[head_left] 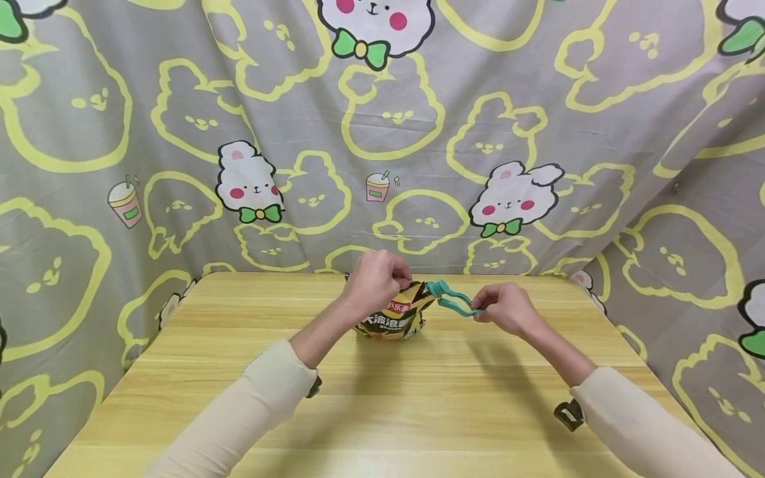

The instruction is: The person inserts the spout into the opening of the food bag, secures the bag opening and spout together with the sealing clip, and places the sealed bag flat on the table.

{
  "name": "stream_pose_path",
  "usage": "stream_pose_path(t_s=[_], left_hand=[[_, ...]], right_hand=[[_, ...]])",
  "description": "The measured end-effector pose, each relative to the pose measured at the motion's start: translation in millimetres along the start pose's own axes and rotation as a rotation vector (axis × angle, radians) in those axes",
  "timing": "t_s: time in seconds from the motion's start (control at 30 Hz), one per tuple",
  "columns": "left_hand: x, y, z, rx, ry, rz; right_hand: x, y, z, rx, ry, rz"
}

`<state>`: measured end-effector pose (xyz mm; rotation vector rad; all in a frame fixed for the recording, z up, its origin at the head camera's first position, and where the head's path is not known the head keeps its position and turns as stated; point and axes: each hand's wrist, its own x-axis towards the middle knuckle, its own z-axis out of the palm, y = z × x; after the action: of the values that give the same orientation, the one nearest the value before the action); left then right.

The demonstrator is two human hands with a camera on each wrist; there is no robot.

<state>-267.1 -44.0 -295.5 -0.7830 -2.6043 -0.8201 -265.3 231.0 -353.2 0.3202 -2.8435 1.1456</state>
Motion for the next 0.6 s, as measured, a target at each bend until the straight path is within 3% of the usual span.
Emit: stream_pose_path(t_s=[0.6], left_hand=[[0.8,-0.9,0.4,0.02,0.011,0.005]], right_hand=[[3.5,-33.3,22.1,0.118,-0.025,-0.051]])
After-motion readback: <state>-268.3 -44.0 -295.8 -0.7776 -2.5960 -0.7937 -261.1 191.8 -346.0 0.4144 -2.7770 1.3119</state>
